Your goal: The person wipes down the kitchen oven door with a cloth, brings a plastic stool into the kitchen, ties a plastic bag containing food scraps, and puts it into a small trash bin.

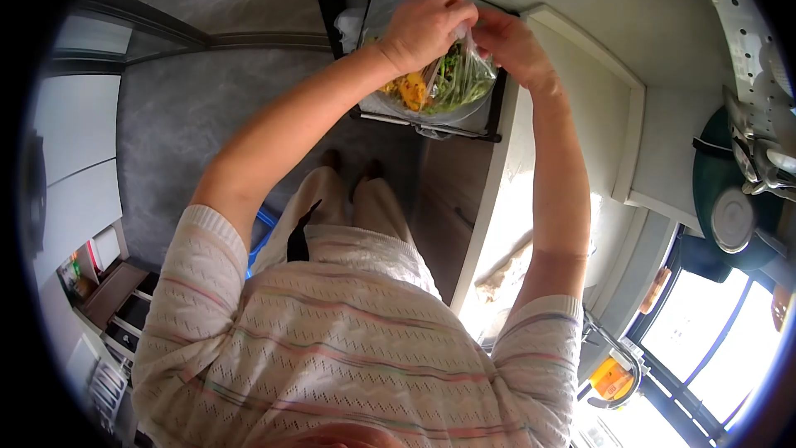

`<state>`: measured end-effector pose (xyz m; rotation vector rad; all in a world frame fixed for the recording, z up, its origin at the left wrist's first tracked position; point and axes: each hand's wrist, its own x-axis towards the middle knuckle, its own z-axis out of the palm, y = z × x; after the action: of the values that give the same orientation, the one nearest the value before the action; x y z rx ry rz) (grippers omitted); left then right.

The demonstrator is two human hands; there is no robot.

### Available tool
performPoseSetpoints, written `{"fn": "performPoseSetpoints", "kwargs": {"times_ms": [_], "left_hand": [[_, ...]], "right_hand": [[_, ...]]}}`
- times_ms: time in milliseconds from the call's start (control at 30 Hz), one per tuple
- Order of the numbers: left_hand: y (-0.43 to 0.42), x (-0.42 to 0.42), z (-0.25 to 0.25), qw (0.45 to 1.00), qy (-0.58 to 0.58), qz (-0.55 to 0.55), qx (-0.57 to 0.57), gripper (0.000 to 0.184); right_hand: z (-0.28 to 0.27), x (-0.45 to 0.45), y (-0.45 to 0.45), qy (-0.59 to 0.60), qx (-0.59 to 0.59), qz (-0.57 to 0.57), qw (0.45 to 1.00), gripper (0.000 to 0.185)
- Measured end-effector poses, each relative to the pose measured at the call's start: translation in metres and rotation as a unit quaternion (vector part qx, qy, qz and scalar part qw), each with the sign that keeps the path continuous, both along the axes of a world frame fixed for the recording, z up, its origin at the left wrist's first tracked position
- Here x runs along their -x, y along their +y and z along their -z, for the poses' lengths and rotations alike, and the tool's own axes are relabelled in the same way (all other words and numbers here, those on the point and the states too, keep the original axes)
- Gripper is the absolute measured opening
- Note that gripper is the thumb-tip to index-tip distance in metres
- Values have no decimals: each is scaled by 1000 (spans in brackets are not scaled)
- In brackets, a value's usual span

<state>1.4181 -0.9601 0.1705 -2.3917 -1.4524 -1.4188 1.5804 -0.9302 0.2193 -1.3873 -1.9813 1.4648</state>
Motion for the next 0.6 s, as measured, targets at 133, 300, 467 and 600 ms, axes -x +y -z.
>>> {"fn": "performPoseSetpoints", "kwargs": {"times_ms": [133, 300, 467, 600], "left_hand": [[0, 11, -11, 999, 32, -18, -38, 16], [-12, 18, -17, 996, 56, 25, -57, 10], [-66, 25, 16, 993, 69, 87, -24, 9], [-103, 33, 45, 989, 75, 107, 71, 6]], "right_hand": [[-2, -9, 4, -61, -251, -25, 966, 14], [-6, -13, 2, -154, -313, -9, 937, 12], [27, -36, 10, -287, -309, 24, 906, 11], [79, -47, 16, -363, -317, 44, 875, 10]]}}
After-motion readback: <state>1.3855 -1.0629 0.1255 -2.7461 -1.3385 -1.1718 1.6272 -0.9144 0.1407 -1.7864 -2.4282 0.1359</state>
